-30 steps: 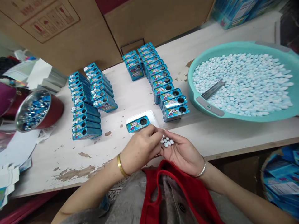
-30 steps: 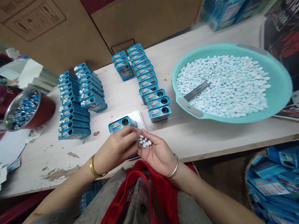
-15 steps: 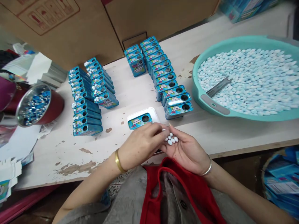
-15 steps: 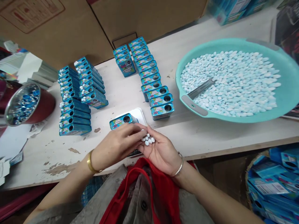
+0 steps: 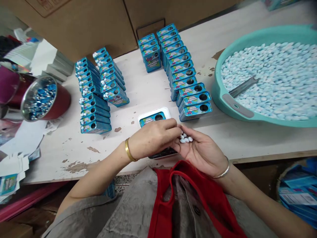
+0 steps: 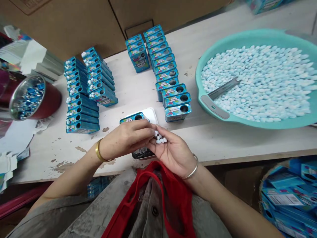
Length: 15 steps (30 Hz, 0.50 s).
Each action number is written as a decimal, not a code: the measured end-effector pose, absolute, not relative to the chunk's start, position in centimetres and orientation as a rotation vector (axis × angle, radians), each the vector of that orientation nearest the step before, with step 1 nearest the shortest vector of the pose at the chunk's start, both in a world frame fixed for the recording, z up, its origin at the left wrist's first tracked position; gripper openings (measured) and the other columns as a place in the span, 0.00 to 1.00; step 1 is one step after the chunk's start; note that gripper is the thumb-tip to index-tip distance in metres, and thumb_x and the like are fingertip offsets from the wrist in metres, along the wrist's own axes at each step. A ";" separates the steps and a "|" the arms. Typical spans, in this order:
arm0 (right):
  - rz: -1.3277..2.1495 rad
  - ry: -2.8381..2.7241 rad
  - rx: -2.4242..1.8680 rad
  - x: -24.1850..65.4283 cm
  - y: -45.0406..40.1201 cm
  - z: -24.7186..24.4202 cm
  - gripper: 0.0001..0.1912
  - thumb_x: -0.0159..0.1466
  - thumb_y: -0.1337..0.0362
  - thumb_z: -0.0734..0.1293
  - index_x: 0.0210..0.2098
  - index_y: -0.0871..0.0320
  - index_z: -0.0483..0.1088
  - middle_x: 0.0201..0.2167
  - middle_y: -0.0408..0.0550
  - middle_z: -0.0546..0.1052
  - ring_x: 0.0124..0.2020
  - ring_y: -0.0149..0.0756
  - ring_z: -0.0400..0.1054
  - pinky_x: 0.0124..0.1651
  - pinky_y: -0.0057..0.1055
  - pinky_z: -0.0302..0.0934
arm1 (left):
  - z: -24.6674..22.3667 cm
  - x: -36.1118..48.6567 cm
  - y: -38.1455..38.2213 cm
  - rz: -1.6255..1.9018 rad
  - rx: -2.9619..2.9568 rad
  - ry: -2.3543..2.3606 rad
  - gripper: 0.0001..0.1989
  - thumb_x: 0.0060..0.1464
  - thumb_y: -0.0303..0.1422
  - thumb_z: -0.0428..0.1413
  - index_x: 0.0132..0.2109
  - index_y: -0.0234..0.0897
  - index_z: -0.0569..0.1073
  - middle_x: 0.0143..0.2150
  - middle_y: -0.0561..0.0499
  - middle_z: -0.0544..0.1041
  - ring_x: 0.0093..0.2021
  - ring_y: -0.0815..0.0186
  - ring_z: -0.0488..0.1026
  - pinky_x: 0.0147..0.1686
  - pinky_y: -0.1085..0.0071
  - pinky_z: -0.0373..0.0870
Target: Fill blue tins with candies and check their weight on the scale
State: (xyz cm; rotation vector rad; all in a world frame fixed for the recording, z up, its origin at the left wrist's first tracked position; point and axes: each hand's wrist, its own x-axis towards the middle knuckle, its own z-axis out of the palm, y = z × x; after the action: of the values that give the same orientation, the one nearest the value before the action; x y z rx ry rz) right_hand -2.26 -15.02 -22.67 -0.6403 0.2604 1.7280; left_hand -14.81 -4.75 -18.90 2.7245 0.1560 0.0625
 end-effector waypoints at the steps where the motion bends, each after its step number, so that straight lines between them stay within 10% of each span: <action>1: 1.734 0.268 -0.633 -2.3 -15.0 -22.7 0.11 0.66 0.69 0.58 0.38 0.61 0.72 0.38 0.46 0.78 0.40 0.28 0.73 0.52 0.30 0.67 | -18.8 -15.0 -4.6 0.086 2.698 0.156 0.11 0.63 0.32 0.44 0.39 0.35 0.69 0.37 0.47 0.71 0.35 0.68 0.69 0.33 0.74 0.65; 15: 1.755 0.250 -0.798 -1.2 -16.4 -23.7 0.14 0.66 0.66 0.58 0.46 0.64 0.70 0.46 0.58 0.76 0.53 0.39 0.69 0.54 0.32 0.65 | -18.1 -17.1 -2.5 0.438 2.678 0.694 0.10 0.62 0.31 0.45 0.43 0.35 0.71 0.37 0.48 0.72 0.38 0.68 0.70 0.38 0.71 0.68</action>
State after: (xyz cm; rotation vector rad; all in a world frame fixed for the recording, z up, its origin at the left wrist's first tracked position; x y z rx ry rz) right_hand -1.23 -16.36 -23.70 -0.7980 0.2500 1.7552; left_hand -17.07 -2.54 -18.06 2.6776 0.6939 0.4384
